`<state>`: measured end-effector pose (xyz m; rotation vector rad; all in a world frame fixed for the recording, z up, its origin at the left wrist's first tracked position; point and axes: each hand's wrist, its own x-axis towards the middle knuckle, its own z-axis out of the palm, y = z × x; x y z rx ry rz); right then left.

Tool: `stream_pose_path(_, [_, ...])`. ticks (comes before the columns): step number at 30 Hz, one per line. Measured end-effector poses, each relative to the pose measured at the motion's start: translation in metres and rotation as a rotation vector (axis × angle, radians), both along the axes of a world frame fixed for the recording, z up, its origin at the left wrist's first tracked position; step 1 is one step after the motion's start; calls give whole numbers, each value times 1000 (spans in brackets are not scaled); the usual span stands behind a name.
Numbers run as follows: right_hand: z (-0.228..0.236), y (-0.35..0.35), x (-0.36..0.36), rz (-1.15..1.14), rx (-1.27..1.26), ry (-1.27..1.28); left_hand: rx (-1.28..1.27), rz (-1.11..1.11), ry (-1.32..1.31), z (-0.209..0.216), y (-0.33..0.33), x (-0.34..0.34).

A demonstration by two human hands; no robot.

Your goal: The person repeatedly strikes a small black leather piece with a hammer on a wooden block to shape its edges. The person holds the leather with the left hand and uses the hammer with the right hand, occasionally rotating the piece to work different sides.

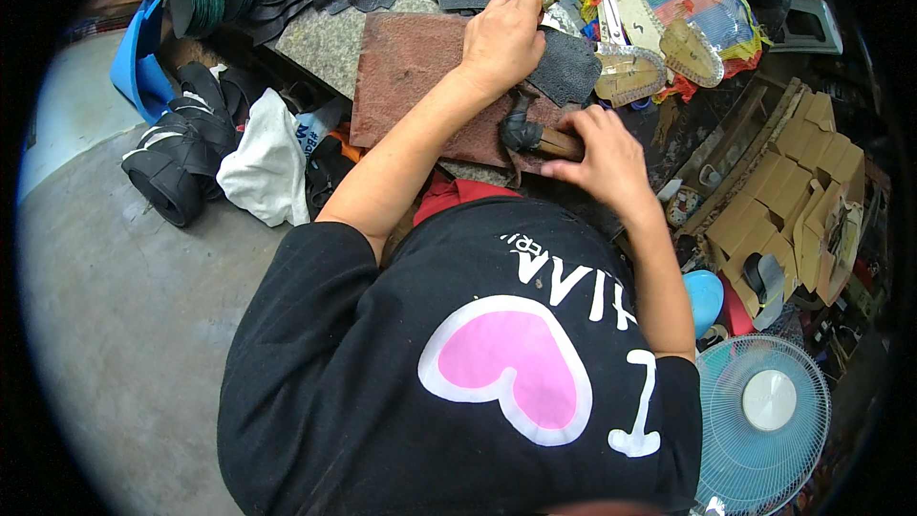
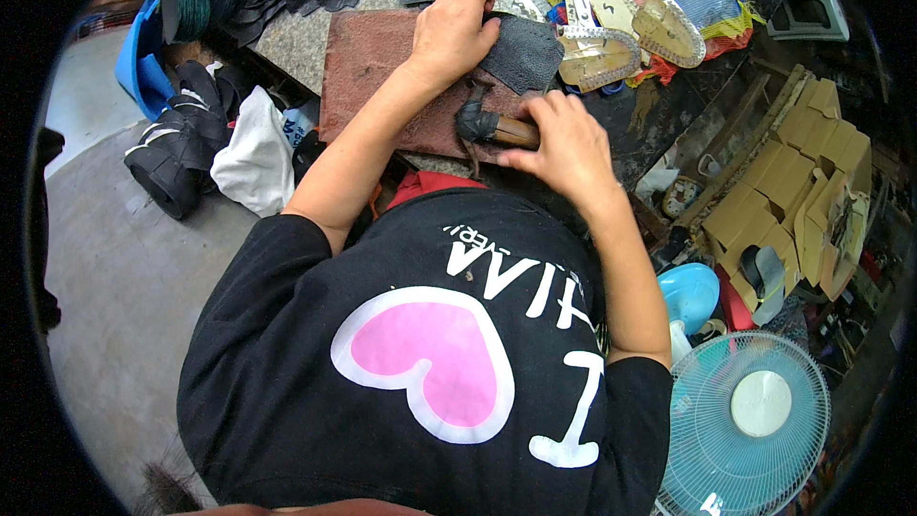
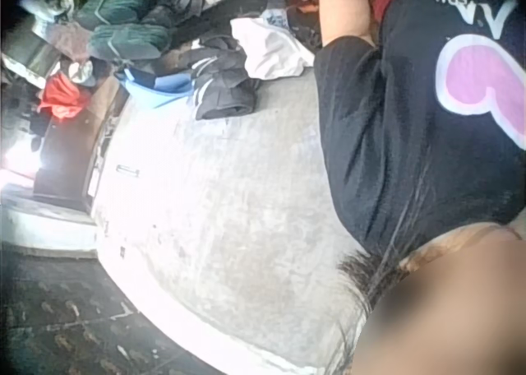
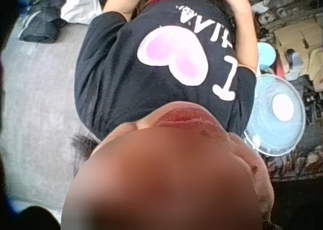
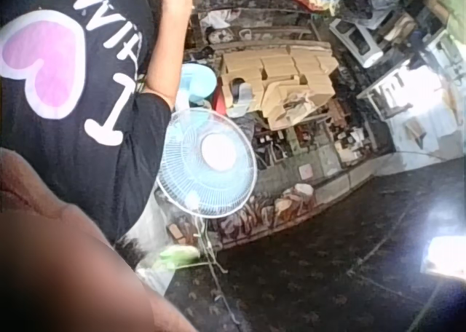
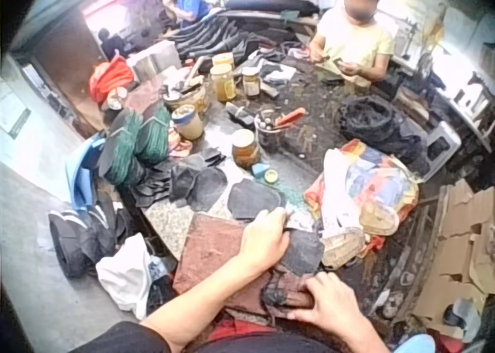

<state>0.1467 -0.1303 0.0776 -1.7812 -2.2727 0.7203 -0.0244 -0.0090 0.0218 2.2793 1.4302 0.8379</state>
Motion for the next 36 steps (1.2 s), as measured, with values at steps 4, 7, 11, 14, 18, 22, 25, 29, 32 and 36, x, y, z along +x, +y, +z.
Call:
stream_pose_path(4, [-7,-19,-4,-20,125,-13,-1,-5,9,2,-1,-2])
stream_pose_path(7, [-11,-23,3,-2,251,56,128,11,9,3,2,-4])
stream_pose_path(11, [-9,-24,15,-157,236,191,57,141,-19,5,3,-11])
stream_pose_path(14, [-7,-23,19,-309,202,127,-415,72,-415,2,11,-16])
stream_pose_path(18, [-10,-22,16,-360,132,51,-582,-45,-765,-8,9,-13])
stream_pose_path(22, [-11,-24,14,-358,155,27,-515,-19,-823,-18,-1,-5])
stream_pose_path(25, [-11,-24,13,-366,155,20,-517,19,-849,-21,-3,-4])
stream_pose_path(29, [-10,-24,12,-377,153,21,-545,32,-959,-24,-5,-2])
stream_pose_path(32, [-13,-25,13,-387,142,26,-537,22,-832,-26,-4,-4])
stream_pose_path(36, [-19,-28,15,-368,185,38,-415,-12,-736,-25,-2,-5])
